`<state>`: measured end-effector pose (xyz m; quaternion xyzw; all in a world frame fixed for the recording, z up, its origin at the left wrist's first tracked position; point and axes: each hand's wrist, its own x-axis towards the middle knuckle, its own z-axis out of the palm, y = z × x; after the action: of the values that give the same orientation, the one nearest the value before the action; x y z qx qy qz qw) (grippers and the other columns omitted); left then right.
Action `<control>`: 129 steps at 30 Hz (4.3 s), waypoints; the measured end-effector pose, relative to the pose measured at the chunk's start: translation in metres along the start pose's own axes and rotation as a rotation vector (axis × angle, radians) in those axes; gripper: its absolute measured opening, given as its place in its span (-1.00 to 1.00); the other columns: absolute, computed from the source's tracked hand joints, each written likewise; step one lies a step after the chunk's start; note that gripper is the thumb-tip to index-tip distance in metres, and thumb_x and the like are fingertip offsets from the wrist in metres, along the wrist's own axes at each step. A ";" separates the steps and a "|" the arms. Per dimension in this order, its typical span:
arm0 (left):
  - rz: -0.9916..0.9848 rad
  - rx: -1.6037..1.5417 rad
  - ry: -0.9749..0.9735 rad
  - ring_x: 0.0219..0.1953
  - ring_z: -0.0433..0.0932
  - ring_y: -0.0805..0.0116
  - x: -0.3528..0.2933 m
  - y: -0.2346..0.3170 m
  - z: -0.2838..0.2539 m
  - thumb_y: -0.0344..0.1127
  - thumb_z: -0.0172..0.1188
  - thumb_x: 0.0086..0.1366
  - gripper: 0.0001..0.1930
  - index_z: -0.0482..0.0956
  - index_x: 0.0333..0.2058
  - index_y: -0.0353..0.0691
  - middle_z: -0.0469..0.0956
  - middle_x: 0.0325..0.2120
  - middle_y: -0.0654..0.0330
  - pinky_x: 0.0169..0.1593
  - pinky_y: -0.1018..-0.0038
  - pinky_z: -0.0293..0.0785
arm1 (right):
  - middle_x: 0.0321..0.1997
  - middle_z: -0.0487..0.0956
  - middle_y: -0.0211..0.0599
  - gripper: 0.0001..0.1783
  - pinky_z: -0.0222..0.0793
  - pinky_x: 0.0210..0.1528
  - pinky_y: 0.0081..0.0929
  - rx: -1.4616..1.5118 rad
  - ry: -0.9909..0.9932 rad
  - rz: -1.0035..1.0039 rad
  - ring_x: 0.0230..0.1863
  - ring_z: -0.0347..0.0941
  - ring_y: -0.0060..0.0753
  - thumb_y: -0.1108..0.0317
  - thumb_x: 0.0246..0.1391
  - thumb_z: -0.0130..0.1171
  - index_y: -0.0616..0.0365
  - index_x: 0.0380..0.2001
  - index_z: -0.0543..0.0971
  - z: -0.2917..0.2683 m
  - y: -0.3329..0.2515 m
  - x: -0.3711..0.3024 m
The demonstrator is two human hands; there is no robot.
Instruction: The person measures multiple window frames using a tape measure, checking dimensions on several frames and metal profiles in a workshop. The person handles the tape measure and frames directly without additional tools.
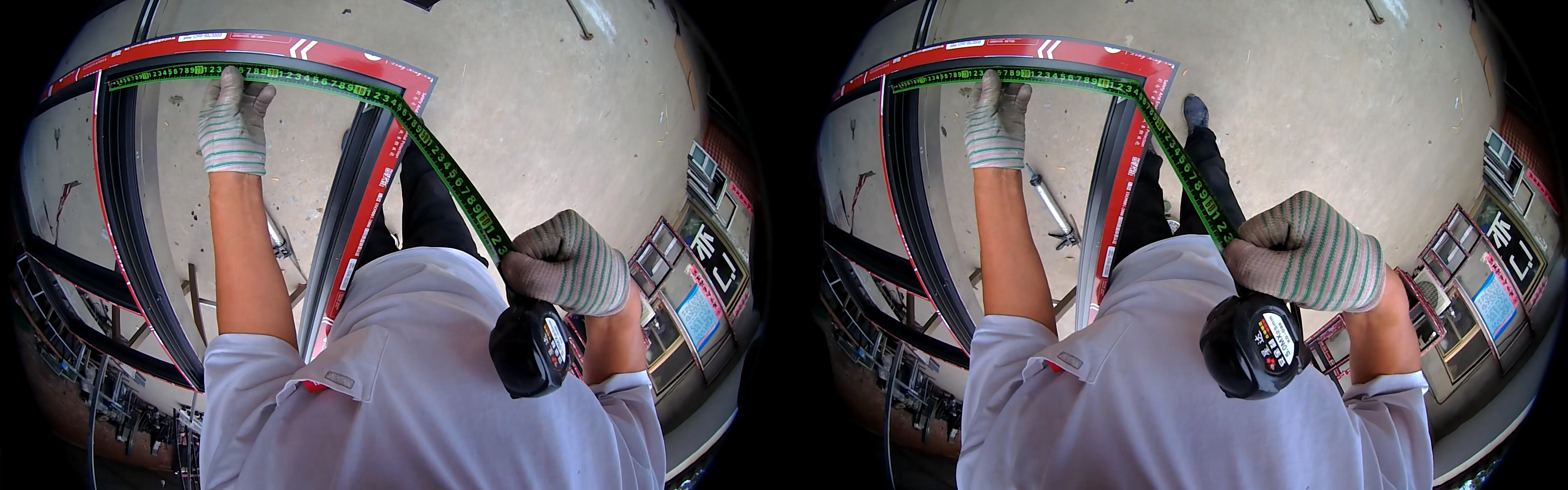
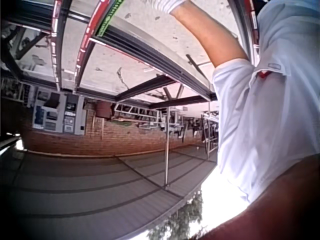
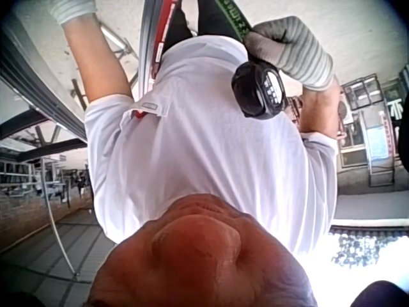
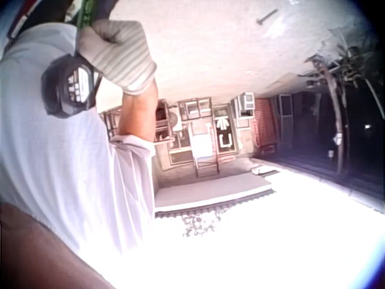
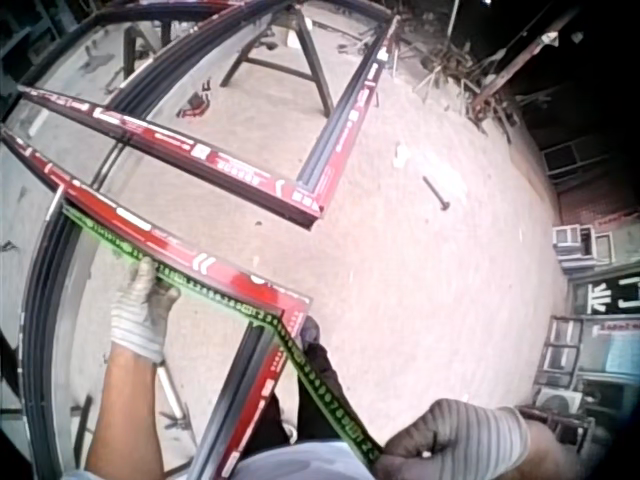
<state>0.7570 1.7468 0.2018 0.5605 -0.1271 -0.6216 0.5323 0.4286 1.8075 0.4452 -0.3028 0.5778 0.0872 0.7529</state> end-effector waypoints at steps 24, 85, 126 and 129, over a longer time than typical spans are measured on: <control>0.017 0.028 0.032 -0.35 0.57 0.38 -0.001 0.001 0.007 -0.21 0.25 0.35 -0.75 0.50 -0.14 -0.23 0.59 -0.33 0.20 -0.23 0.43 0.62 | -0.76 0.42 -0.44 -0.67 0.20 -0.61 -0.52 -0.004 0.006 0.003 -0.70 0.24 -0.67 0.42 0.12 0.19 0.27 -0.71 0.53 0.000 0.001 0.004; -0.018 0.491 0.260 -0.72 0.38 0.58 0.109 0.077 0.113 -0.24 0.12 0.37 -0.77 0.57 -0.30 -0.32 0.51 -0.65 0.26 -0.63 0.61 0.30 | -0.71 0.42 -0.61 -0.70 0.14 -0.57 -0.61 0.011 0.160 -0.112 -0.64 0.21 -0.76 0.31 0.08 0.20 0.25 -0.66 0.62 -0.121 -0.047 0.055; -0.243 0.698 0.265 -0.82 0.29 0.56 0.144 0.092 0.105 -0.27 0.23 0.31 -0.71 0.60 -0.26 -0.48 0.49 -0.75 0.20 -0.74 0.61 0.18 | -0.71 0.51 -0.46 -0.78 0.24 -0.54 -0.63 0.083 0.063 0.172 -0.64 0.31 -0.70 0.39 0.00 0.22 0.29 -0.62 0.66 -0.140 -0.122 0.079; -0.266 0.707 0.255 -0.81 0.30 0.55 0.146 0.097 0.104 -0.26 0.22 0.31 -0.72 0.62 -0.29 -0.46 0.50 -0.74 0.19 -0.72 0.59 0.21 | -0.71 0.52 -0.44 -0.79 0.23 -0.54 -0.65 0.103 0.065 0.171 -0.64 0.31 -0.70 0.41 -0.01 0.21 0.30 -0.63 0.66 -0.136 -0.124 0.080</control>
<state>0.7494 1.5450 0.2283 0.7935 -0.1924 -0.5284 0.2326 0.4021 1.6149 0.3948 -0.2158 0.6294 0.1116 0.7382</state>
